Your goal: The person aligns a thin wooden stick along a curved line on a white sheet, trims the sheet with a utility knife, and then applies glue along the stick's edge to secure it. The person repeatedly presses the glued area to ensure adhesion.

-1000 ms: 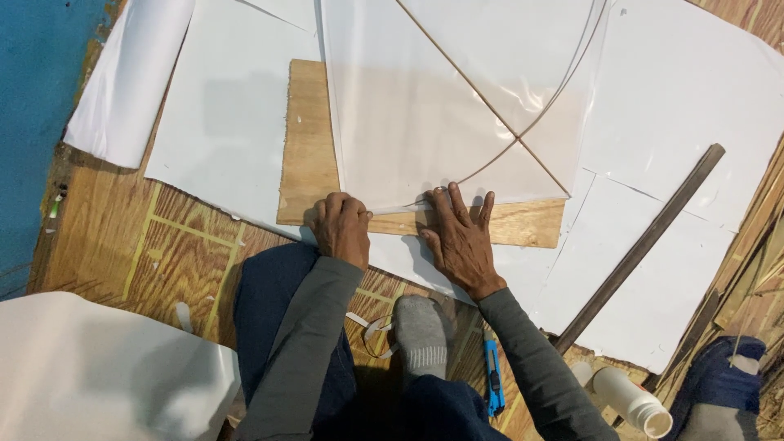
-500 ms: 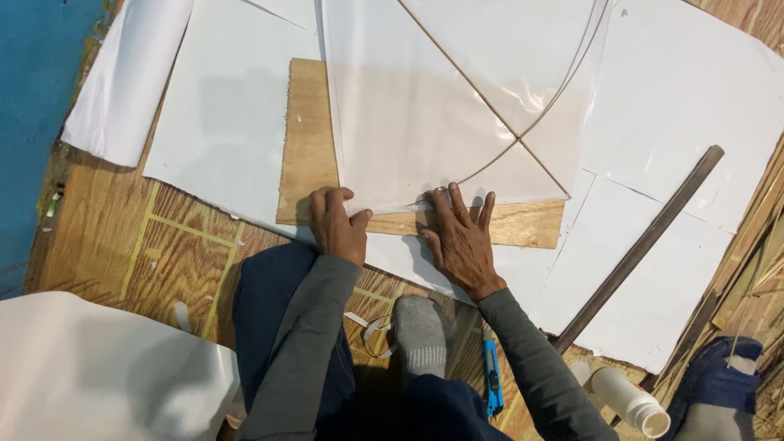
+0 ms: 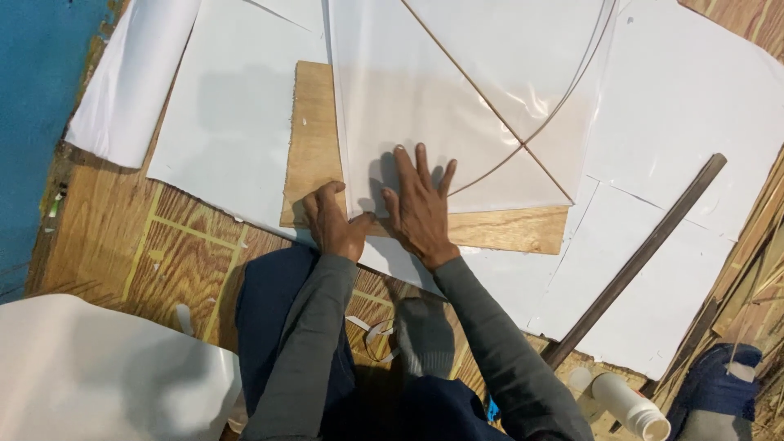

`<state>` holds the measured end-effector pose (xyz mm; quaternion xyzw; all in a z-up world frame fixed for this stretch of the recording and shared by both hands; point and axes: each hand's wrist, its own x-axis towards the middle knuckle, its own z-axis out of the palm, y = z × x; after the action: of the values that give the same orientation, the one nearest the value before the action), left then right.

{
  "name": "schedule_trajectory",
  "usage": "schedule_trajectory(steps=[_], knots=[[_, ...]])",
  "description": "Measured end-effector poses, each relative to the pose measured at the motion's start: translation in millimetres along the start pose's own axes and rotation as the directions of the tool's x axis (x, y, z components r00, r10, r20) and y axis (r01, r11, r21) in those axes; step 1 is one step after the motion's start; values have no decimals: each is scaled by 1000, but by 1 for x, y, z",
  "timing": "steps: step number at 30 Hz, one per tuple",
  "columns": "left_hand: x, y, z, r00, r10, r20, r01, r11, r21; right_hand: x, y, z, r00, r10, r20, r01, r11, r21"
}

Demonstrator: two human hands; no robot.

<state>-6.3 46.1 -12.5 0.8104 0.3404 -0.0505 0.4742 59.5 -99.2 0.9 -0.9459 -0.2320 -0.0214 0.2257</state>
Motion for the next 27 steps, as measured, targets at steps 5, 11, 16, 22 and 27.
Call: schedule_trajectory(steps=[5, 11, 16, 22, 27], knots=[[-1, 6, -3, 1000, -21, 15, 21, 999, -36, 31, -10, 27, 994, 32, 102, -23, 996, -89], [-5, 9, -9, 999, 7, 52, -3, 997, -78, 37, -17, 23, 976, 95, 195, -59, 982, -180], [-2, 7, -14, 996, 31, 83, -20, 991, -134, 39, -19, 25, 975, 103, 195, -55, 970, -238], [2, -12, -6, 999, 5, 54, 3, 988, -154, 35, -13, 14, 971, 129, 201, -142, 989, 52], [0, -13, -6, 997, -49, 52, 62, 960, -275, 43, -31, 22, 966, 234, 113, -258, 914, 313]])
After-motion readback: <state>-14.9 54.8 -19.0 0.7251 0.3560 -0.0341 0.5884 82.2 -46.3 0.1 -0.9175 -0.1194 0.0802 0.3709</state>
